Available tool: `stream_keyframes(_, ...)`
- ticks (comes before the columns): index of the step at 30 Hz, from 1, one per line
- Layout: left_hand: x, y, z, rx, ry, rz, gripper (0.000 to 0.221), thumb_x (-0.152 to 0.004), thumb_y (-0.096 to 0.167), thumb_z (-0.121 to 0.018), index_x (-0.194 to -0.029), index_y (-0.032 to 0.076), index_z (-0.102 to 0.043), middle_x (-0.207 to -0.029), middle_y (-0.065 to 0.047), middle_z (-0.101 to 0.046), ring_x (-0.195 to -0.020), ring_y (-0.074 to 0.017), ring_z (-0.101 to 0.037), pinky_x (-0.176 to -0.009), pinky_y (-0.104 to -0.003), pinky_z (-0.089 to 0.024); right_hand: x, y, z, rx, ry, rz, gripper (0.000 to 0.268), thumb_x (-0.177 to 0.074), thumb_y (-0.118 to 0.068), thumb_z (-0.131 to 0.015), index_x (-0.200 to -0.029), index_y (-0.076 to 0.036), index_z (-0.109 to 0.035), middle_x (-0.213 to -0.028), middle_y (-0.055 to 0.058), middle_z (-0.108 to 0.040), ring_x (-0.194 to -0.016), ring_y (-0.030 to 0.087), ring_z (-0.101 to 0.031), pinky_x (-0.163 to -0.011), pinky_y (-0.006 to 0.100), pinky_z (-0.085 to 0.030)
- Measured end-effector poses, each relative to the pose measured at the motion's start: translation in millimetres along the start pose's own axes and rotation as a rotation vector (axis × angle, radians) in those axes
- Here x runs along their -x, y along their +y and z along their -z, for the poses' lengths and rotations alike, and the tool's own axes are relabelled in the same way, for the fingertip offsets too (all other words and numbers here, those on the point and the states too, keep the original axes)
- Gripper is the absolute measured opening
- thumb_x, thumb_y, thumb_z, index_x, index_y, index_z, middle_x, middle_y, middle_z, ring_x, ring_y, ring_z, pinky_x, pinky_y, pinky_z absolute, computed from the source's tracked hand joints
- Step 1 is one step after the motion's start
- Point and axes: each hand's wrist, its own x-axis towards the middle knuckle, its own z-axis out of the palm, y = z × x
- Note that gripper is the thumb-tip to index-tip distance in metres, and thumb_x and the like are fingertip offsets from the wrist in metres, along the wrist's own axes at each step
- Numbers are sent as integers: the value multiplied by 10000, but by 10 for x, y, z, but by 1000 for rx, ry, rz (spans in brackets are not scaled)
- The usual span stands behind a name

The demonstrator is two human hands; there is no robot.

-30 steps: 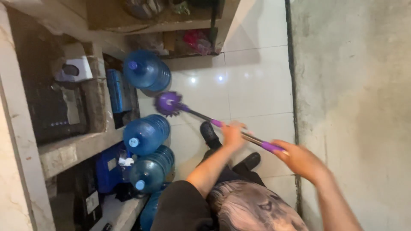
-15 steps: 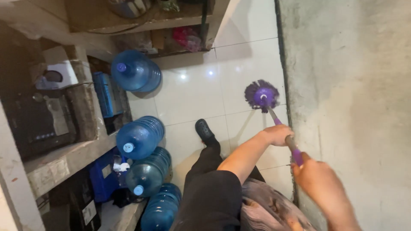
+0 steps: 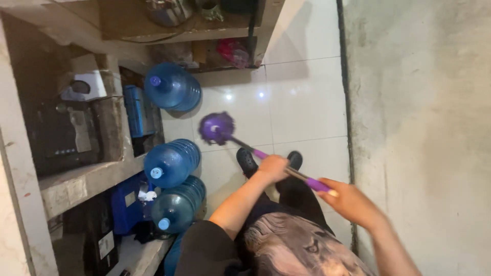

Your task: Mopping the floor in a prep area near water jugs and equipment.

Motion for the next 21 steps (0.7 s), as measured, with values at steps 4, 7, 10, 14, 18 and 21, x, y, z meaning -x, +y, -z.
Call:
stream_keyframes(4, 262, -467, -234, -39, 265, 495, 396, -822, 406, -750, -1122, 155, -692, -1322, -186, -571, -1286, -450, -459, -1077, -628, -365, -384, -267, -299, 73, -46, 170, 469, -906, -344, -648, -1364, -250, -621, -978, 224, -751, -900, 395, -736, -796, 446, -574)
stream_keyframes(7, 111, -613, -248, 109, 409, 687, 529, -820, 452, -786, -1219, 139, -636, -1431, -226, -442, -1342, -523, -314, -1080, -648, -312, -642, -238, -224, 166, -65, 282, 476, -922, -347, -641, -1384, -242, -598, -980, 238, -735, -931, 430, -704, -820, 481, -555)
stream_keyframes(10, -97, -295, -52, 299, 510, 734, 614, -805, 502, -806, -1246, 123, -610, -1431, -252, -411, -1358, -539, -297, -1082, -598, -343, -752, -128, 167, 224, -49, 349, 447, -936, -355, -630, -1359, -213, -610, -976, 227, -746, -937, 429, -704, -821, 489, -555)
stream_keyframes(14, -541, 344, 194, 371, 663, 622, 627, -822, 540, -790, -1218, 80, -632, -1335, -273, -502, -1330, -536, -362, -1132, -591, -321, -544, -177, 996, 322, -65, 254, 414, -927, -360, -599, -1321, -239, -642, -975, 193, -763, -928, 414, -720, -825, 482, -566)
stream_keyframes(18, -1260, 904, 201, 370, 736, 468, 621, -788, 562, -806, -1122, 57, -667, -1246, -257, -579, -1253, -492, -454, -1157, -615, -265, -192, -28, 1780, 359, -7, 171, 418, -928, -416, -596, -1310, -258, -657, -996, 196, -764, -979, 413, -712, -858, 482, -565)
stream_keyframes(21, -1661, 1297, 368, 331, 610, 279, 511, -833, 538, -800, -931, 47, -701, -1172, -263, -647, -1254, -442, -524, -1150, -613, -287, 11, 134, 2139, 424, 61, 99, 398, -946, -479, -629, -1275, -263, -688, -972, 181, -784, -988, 405, -729, -869, 485, -579)
